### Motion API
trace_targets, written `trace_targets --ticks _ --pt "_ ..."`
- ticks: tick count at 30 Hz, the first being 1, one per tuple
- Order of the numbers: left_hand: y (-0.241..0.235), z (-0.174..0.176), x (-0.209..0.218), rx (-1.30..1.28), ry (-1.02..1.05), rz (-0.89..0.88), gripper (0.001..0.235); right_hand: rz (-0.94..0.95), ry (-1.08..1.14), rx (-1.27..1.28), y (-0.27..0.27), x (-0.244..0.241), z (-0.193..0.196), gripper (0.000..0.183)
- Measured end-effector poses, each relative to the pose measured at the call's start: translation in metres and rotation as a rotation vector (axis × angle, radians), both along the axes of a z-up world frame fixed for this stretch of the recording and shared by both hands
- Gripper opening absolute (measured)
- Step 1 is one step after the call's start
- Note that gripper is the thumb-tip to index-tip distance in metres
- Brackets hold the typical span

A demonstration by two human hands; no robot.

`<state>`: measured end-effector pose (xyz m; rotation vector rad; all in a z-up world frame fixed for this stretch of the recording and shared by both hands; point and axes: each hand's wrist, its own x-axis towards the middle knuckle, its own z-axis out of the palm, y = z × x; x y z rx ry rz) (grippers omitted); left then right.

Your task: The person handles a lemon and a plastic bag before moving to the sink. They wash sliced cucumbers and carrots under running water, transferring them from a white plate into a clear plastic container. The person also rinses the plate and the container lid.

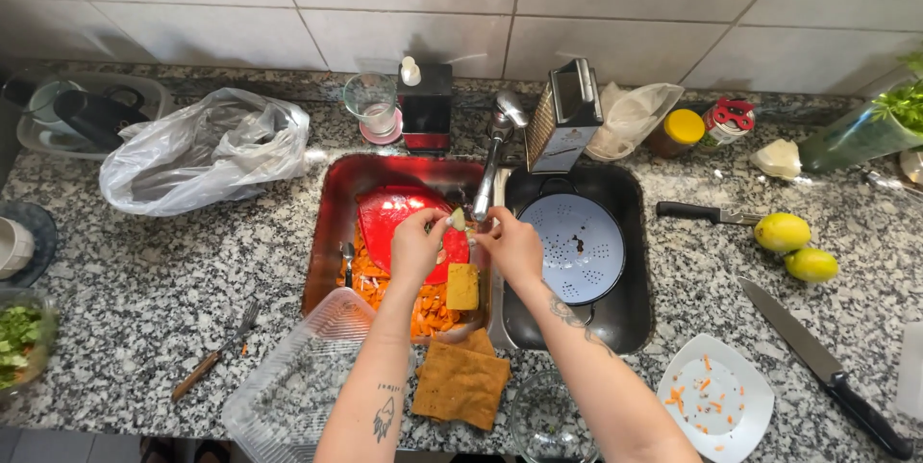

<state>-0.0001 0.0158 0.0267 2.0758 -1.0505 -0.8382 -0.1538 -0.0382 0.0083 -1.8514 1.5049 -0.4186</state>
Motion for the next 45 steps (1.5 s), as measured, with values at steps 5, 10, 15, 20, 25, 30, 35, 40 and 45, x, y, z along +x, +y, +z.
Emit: trace_targets --ticks 5,10,15,20,25,30,35,40,45 --pt "0.000 -0.012 -0.001 -0.038 0.032 -0.001 0.015 0.068 0.032 0.057 -0.005 0.000 -0.004 0.022" --pt "-0.001 -0.019 -0.006 -0.074 0.095 -0.010 0.014 -0.281 -0.679 0.554 -0.005 0.008 -0.024 0.040" --pt "-0.012 -0.069 -0.005 -0.157 0.340 0.035 0.016 -0.128 -0.039 0.028 0.015 -0.047 0.003 0.015" --pt "-0.006 -0.058 -0.019 -0.186 0.590 0.053 0.015 -0.525 0.040 -0.109 0.070 -0.190 0.030 0.024" --pt "-0.001 -0.022 -0.036 -0.170 0.619 0.108 0.016 -0.942 0.562 -0.112 0.148 -0.369 -0.038 0.033" --pt "-0.001 -0.050 -0.018 -0.219 0.717 0.158 0.014 -1.129 -0.047 0.166 0.177 -0.439 -0.153 0.021" --pt "0.020 -0.038 0.007 -0.302 0.687 0.221 0.015 -0.852 -0.434 0.158 0.090 -0.304 -0.082 0.023" --pt "0.043 -0.030 0.018 -0.354 0.661 0.248 0.014 -0.523 -0.619 0.318 0.029 -0.121 -0.059 0.041" --pt "0.072 -0.009 0.035 -0.393 0.572 0.301 0.012 -0.201 -0.435 0.275 0.017 -0.028 -0.041 0.020"
